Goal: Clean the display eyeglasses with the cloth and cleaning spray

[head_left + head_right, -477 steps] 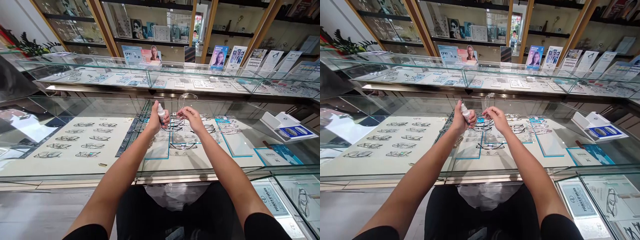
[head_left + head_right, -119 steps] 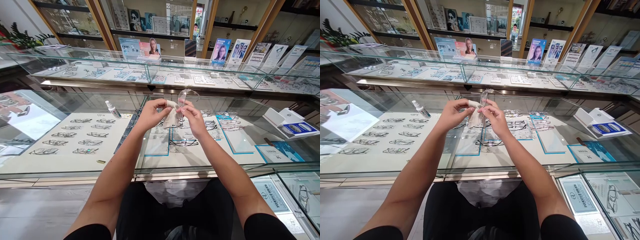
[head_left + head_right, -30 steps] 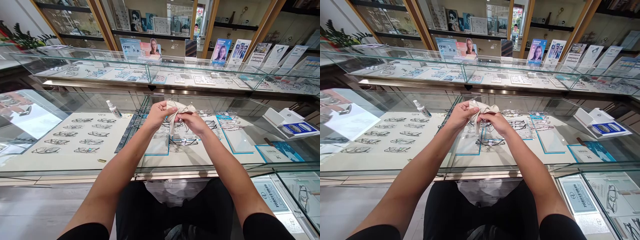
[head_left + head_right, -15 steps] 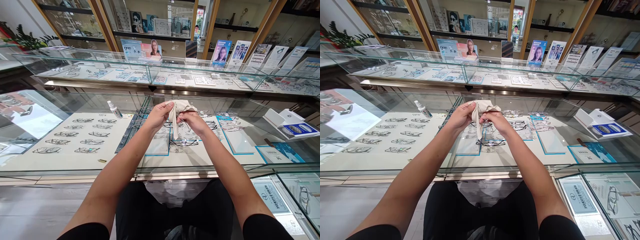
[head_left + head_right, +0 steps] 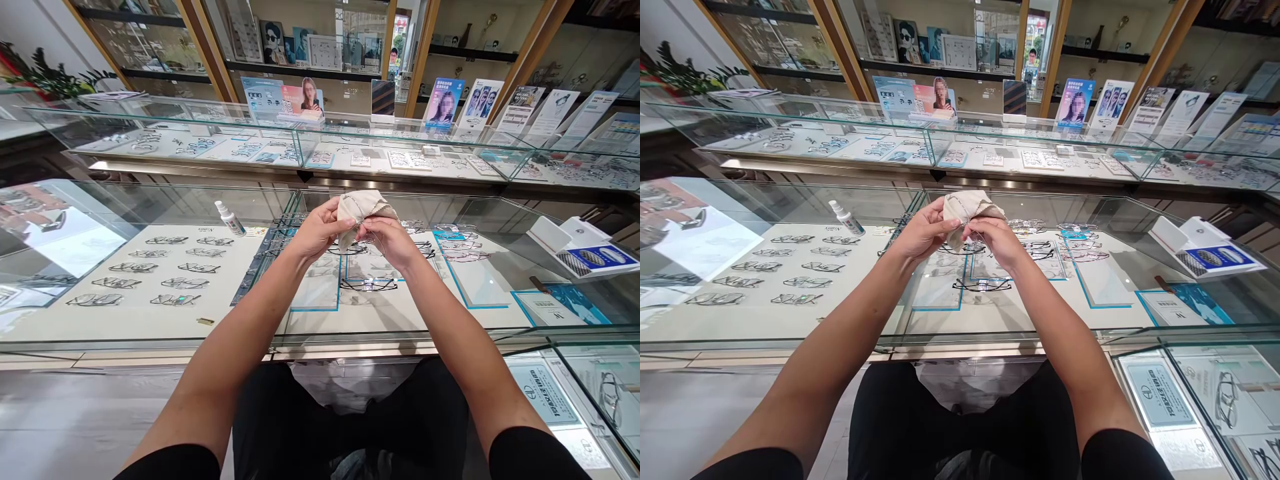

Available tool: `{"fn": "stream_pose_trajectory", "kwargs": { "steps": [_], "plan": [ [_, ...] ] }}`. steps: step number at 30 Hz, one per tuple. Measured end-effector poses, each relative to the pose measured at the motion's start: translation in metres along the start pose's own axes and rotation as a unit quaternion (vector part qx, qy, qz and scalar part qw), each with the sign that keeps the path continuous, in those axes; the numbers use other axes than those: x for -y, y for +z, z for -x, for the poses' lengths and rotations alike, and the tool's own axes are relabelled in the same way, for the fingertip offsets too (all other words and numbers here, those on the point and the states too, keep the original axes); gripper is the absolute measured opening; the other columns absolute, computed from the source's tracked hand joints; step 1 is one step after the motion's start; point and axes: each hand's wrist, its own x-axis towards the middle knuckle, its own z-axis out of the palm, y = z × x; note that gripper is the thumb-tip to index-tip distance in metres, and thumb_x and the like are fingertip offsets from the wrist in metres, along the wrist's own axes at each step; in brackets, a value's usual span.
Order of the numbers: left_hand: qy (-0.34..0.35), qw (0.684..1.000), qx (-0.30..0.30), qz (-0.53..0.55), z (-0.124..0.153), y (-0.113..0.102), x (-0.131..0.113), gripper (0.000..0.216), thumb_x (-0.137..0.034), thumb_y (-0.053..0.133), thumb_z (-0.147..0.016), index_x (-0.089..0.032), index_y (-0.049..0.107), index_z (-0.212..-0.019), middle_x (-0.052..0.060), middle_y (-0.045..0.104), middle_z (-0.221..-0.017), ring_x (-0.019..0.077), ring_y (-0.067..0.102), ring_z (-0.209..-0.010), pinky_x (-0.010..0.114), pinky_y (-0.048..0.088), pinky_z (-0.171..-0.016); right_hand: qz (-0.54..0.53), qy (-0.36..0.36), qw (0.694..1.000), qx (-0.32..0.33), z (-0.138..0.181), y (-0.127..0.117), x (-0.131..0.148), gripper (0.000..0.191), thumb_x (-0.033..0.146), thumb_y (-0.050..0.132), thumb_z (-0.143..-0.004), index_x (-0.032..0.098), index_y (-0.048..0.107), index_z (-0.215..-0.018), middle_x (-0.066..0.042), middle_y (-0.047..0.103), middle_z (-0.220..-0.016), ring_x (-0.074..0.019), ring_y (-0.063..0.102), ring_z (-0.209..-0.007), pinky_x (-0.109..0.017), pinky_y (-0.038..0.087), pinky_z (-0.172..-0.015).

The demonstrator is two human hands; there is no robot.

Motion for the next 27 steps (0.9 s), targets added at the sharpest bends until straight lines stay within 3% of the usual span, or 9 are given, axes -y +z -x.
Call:
{"fn": "stream_pose_trajectory", "kwargs": {
  "steps": [7, 16, 23, 27],
  "plan": [
    [0.008, 1.000, -0.013, -0.019, 0.003, 0.012, 0.005, 0.050, -0.041, 0.104, -0.067, -0.018, 0.073, -0.099, 0.000, 0.073, -0.072, 0.0137, 0.063, -0.061, 0.025, 0.049, -0.062, -0.037, 0.010, 0.999, 0.007, 0.002, 0.004, -0.004, 0.027, 0.048, 0.087, -0.070, 0.022, 0.078, -0.069, -0.004, 0.070, -0.077, -0.0224, 0.065, -0.086, -0.040, 0.053, -0.092],
    [0.056, 0.997, -0.002, -0.056, 0.003, 0.005, 0.012, 0.036, -0.043, 0.097, -0.080, -0.018, 0.074, -0.092, 0.001, 0.071, -0.065, 0.0118, 0.062, -0.056, 0.024, 0.049, -0.059, -0.021, -0.014, 1.000, 0.018, 0.005, 0.010, -0.005, 0.019, 0.040, 0.086, -0.074, 0.023, 0.078, -0.072, -0.002, 0.070, -0.074, -0.0213, 0.066, -0.082, -0.040, 0.053, -0.094],
    [0.057, 0.995, -0.062, -0.058, 0.005, 0.015, 0.013, 0.054, -0.069, 0.090, -0.080, -0.019, 0.069, -0.081, -0.001, 0.063, -0.054, 0.0114, 0.054, -0.044, 0.026, 0.042, -0.049, 0.029, -0.026, 0.999, 0.027, 0.007, 0.011, -0.010, 0.022, 0.045, 0.084, -0.079, 0.024, 0.080, -0.074, -0.003, 0.074, -0.079, -0.0238, 0.068, -0.092, -0.040, 0.051, -0.098],
    [0.039, 0.997, -0.064, -0.025, 0.000, 0.014, 0.014, 0.064, -0.080, 0.082, -0.081, -0.018, 0.066, -0.073, 0.001, 0.061, -0.053, 0.0137, 0.057, -0.047, 0.028, 0.045, -0.051, 0.042, -0.027, 0.999, 0.022, 0.005, 0.007, -0.011, 0.029, 0.052, 0.086, -0.078, 0.023, 0.082, -0.075, -0.004, 0.076, -0.081, -0.0231, 0.066, -0.091, -0.040, 0.049, -0.097]
  ]
}}
